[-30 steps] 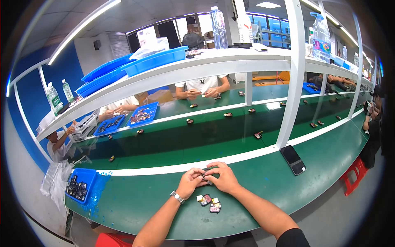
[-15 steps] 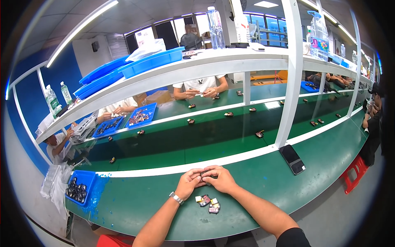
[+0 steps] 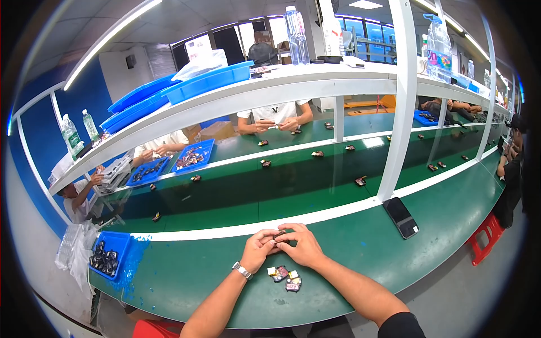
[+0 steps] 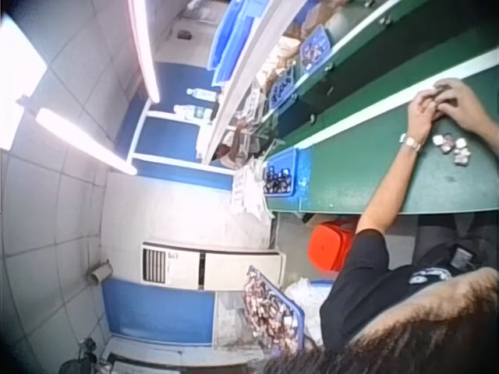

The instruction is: The worker is assembling small electronic or mechanical components by fitting them together at a factory workbench.

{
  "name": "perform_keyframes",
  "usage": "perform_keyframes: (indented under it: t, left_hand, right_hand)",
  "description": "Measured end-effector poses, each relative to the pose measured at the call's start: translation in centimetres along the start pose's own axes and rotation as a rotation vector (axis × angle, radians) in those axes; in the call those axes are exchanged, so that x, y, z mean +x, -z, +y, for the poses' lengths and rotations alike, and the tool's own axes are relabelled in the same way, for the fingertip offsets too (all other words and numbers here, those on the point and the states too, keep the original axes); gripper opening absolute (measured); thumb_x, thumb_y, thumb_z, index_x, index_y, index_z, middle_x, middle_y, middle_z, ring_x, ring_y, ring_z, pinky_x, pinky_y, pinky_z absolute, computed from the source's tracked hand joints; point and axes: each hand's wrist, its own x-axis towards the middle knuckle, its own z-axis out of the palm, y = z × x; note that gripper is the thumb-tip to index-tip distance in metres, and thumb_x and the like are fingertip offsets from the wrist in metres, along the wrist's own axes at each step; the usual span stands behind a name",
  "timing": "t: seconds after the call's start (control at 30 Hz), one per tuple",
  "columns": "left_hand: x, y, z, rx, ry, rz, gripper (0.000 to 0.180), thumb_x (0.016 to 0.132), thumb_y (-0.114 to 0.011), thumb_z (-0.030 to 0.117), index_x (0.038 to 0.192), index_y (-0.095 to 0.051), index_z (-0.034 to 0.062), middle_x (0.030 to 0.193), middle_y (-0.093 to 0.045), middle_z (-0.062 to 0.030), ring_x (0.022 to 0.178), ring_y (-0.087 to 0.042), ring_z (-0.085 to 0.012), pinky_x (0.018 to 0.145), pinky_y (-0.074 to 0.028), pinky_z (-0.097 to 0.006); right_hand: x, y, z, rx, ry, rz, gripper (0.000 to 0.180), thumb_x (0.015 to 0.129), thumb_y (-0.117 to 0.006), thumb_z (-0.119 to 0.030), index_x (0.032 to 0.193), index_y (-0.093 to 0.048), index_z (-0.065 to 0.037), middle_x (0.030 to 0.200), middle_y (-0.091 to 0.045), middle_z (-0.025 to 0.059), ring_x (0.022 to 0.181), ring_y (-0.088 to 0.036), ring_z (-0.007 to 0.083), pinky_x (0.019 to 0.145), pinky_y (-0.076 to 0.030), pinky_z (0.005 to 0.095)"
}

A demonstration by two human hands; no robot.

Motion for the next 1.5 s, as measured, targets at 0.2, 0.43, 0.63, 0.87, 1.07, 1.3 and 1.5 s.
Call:
perform_keyframes:
  t: [0.2,0.43,0.63,0.87,1.07,1.3,1.5]
  left_hand:
    - [0.1,-0.1,0.0,0.004,-0.038,0.022,0.026,0.097,-0.048,-0.002,0.123,-0.051,-0.0022,0.124,-0.061,-0.0151,0.111,-0.063,-0.0218,0.094,-0.055,-0.033]
    - [-0.1,-0.1,-0.3,0.014,-0.046,0.044,0.025,0.097,-0.05,-0.002,0.122,-0.051,-0.0009,0.121,-0.062,-0.015,0.109,-0.063,-0.0216,0.092,-0.056,-0.036]
    - [-0.1,-0.6,-0.3,0.013,-0.048,0.081,0.024,0.096,-0.049,-0.004,0.12,-0.052,-0.0015,0.123,-0.061,-0.0159,0.109,-0.064,-0.0223,0.092,-0.056,-0.035]
    - [0.1,-0.7,0.3,0.009,-0.097,0.126,0.023,0.096,-0.049,-0.005,0.119,-0.052,-0.003,0.122,-0.061,-0.0169,0.108,-0.064,-0.0222,0.09,-0.057,-0.034]
    - [0.4,-0.9,0.3,0.013,-0.072,0.128,0.026,0.096,-0.049,-0.003,0.122,-0.051,-0.0028,0.121,-0.062,-0.0154,0.107,-0.064,-0.0202,0.092,-0.056,-0.033]
    - [0.4,-0.6,0.1,-0.032,-0.044,0.085,0.027,0.097,-0.047,-0.003,0.124,-0.05,-0.003,0.12,-0.061,-0.0139,0.11,-0.062,-0.0207,0.094,-0.056,-0.034]
    - [0.2,-0.8,0.4,-0.035,-0.011,0.086,0.028,0.098,-0.046,-0.002,0.125,-0.049,-0.0031,0.119,-0.061,-0.0141,0.109,-0.062,-0.0207,0.093,-0.056,-0.034]
  right_hand:
    - [-0.1,0.1,-0.9,-0.085,0.141,0.033,0.016,0.079,-0.071,-0.012,0.095,-0.074,-0.009,0.123,-0.061,0.0056,0.119,-0.052,0.0284,0.101,-0.044,0.039]
    - [-0.2,0.3,-1.0,-0.065,0.131,0.058,0.015,0.078,-0.072,-0.011,0.093,-0.075,-0.008,0.121,-0.062,0.0062,0.119,-0.051,0.029,0.1,-0.044,0.0394]
    - [-0.2,-0.3,-0.2,-0.04,0.114,0.049,0.017,0.077,-0.074,-0.01,0.093,-0.074,-0.01,0.124,-0.06,0.0056,0.123,-0.05,0.0285,0.104,-0.042,0.04]
    - [0.4,-0.7,-0.3,-0.02,0.125,0.01,0.021,0.078,-0.071,-0.008,0.099,-0.072,-0.009,0.131,-0.057,0.0067,0.128,-0.046,0.0307,0.108,-0.039,0.0411]
    - [0.4,0.1,-0.6,-0.159,0.181,0.045,0.019,0.082,-0.07,-0.01,0.101,-0.07,-0.007,0.125,-0.059,0.0097,0.12,-0.051,0.0302,0.099,-0.046,0.0392]
    - [0.8,0.0,-1.0,-0.17,0.28,0.163,0.015,0.074,-0.073,-0.002,0.088,-0.068,-0.005,0.101,-0.061,0.0081,0.095,-0.06,0.0262,0.075,-0.054,0.0339]
    - [0.9,0.1,-1.3,-0.233,0.328,0.132,0.019,0.072,-0.073,-0.002,0.089,-0.067,-0.005,0.097,-0.06,0.0075,0.09,-0.06,0.0257,0.073,-0.053,0.0343]
